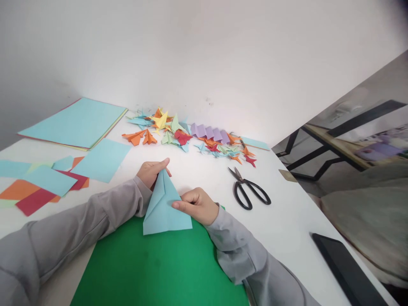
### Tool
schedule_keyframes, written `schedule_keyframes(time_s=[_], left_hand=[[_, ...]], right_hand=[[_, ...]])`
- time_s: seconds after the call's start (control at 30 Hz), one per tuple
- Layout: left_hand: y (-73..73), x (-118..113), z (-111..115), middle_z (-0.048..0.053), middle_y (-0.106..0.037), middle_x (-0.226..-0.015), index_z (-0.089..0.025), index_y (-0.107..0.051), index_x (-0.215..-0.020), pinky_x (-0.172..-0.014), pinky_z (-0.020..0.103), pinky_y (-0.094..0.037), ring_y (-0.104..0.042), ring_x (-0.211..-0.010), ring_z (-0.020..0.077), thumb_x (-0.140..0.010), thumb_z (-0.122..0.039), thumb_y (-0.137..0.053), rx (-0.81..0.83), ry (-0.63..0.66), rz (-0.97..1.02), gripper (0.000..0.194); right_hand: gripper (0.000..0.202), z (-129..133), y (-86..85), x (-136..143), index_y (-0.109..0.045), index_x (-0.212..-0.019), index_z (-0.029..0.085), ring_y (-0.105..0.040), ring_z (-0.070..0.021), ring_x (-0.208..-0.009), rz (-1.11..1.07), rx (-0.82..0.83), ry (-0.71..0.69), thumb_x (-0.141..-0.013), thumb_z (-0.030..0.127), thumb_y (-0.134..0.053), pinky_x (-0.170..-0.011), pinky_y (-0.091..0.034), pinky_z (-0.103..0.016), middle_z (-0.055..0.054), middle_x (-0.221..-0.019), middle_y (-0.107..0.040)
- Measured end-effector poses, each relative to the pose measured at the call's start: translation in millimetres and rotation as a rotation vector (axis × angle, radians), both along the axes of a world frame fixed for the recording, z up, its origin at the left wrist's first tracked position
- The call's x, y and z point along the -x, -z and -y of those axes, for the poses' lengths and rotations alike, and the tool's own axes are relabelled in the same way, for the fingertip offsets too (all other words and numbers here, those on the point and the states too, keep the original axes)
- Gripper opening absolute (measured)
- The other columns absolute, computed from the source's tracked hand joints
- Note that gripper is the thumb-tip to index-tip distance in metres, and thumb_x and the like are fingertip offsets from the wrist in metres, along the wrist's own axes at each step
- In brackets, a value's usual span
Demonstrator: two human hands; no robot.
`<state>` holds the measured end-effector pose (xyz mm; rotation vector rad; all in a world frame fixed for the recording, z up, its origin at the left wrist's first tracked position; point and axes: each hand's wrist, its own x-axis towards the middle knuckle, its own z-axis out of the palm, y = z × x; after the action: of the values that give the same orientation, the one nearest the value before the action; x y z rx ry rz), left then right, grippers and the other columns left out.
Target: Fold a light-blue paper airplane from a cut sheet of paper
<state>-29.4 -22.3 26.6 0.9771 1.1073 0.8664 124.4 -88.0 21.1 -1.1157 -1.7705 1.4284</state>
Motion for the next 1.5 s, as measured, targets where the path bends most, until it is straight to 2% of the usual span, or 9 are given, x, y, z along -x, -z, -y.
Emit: schedule_keyframes(time_s=[0.17, 0.27, 0.37, 0.47, 0.53, 0.7, 0.87, 1.13, 1.5], left_hand=[[3.5, -4, 5, -0.004, -0.040, -0.034, -0.014, -0.057, -0.050, -0.033, 0.021, -0.022, -0.033, -0.031, 0.0061, -0.064, -0.053, -0.058, -0.092, 0.072, -0.010, 0.042], [6.7, -8, 10, -0.003, -0.045, -0.041, -0.013, -0.064, -0.060, -0.035, 0.021, -0.023, -0.034, -0.034, 0.0055, -0.065, -0.052, -0.057, -0.157, 0.130, -0.015, 0.041], [8.1, -11, 12, -0.001, -0.053, -0.053, -0.012, -0.068, -0.069, -0.036, 0.021, -0.024, -0.036, -0.040, 0.0055, -0.066, -0.051, -0.057, -0.239, 0.126, -0.020, 0.040], [9.7, -12, 9, 0.002, -0.061, -0.063, -0.012, -0.068, -0.069, -0.045, 0.021, -0.035, -0.048, -0.052, 0.0090, -0.066, -0.049, -0.059, -0.229, 0.083, 0.028, 0.038], [10.8, -13, 5, 0.003, -0.061, -0.059, -0.012, -0.068, -0.066, -0.054, 0.024, -0.040, -0.053, -0.058, 0.0122, -0.064, -0.049, -0.061, -0.183, 0.054, 0.080, 0.038], [9.7, -14, -7, 0.001, -0.056, -0.049, -0.012, -0.067, -0.063, -0.054, 0.027, -0.040, -0.050, -0.049, 0.0119, -0.057, -0.042, -0.069, -0.043, 0.076, 0.218, 0.031], [10.3, -19, -22, -0.001, -0.053, -0.051, -0.011, -0.063, -0.049, -0.054, 0.023, -0.038, -0.049, -0.054, 0.0098, -0.052, -0.029, -0.072, -0.253, 0.065, 0.249, 0.021], [8.5, -20, -27, -0.001, -0.048, -0.039, -0.012, -0.061, -0.047, -0.043, 0.024, -0.032, -0.042, -0.043, 0.0099, -0.048, -0.040, -0.071, -0.175, 0.007, 0.094, 0.029], [4.7, -13, -32, -0.002, -0.047, -0.041, -0.012, -0.060, -0.051, -0.042, 0.021, -0.030, -0.040, -0.041, 0.0071, -0.050, -0.045, -0.069, -0.093, -0.037, 0.032, 0.035]], right_hand=[[0.049, -4, 1.7, 4, -0.037, -0.042, 0.017, -0.026, -0.0046, -0.038, -0.029, 0.049, 0.065, -0.073, 0.054, -0.048, -0.038, -0.019, -0.022, 0.006, -0.038, -0.033], [0.050, -12, 5.5, 9, -0.041, -0.047, 0.017, -0.026, -0.0052, -0.041, -0.058, 0.071, 0.172, -0.072, 0.060, -0.044, -0.039, -0.020, -0.021, 0.006, -0.042, -0.033], [0.053, -20, 9.4, 14, -0.038, -0.044, 0.017, -0.025, -0.0057, -0.042, -0.084, 0.056, 0.282, -0.071, 0.063, -0.042, -0.041, -0.020, -0.022, 0.006, -0.042, -0.032], [0.053, -26, 11.6, 19, -0.035, -0.044, 0.018, -0.025, -0.0062, -0.044, -0.103, 0.000, 0.313, -0.072, 0.062, -0.042, -0.042, -0.021, -0.022, 0.005, -0.045, -0.031], [0.051, -30, 12.2, 23, -0.033, -0.045, 0.018, -0.023, -0.0063, -0.044, -0.086, -0.038, 0.306, -0.071, 0.060, -0.044, -0.042, -0.019, -0.023, 0.006, -0.045, -0.027], [0.047, -39, 13.1, 28, -0.028, -0.044, 0.019, -0.022, -0.0067, -0.046, -0.104, -0.166, 0.392, -0.074, 0.051, -0.044, -0.047, -0.025, -0.023, 0.006, -0.046, -0.023], [0.046, -48, 14.3, 28, -0.023, -0.043, 0.019, -0.019, -0.0060, -0.045, -0.112, -0.210, 0.465, -0.074, 0.044, -0.046, -0.049, -0.025, -0.023, 0.007, -0.045, -0.019], [0.050, -49, 14.6, 24, -0.024, -0.042, 0.019, -0.016, -0.0046, -0.042, -0.162, -0.094, 0.392, -0.069, 0.050, -0.051, -0.041, -0.012, -0.023, 0.007, -0.042, -0.020], [0.051, -41, 10.6, 21, -0.034, -0.039, 0.017, -0.020, -0.0037, -0.038, -0.129, 0.024, 0.287, -0.066, 0.054, -0.056, -0.038, -0.014, -0.022, 0.008, -0.038, -0.025]])
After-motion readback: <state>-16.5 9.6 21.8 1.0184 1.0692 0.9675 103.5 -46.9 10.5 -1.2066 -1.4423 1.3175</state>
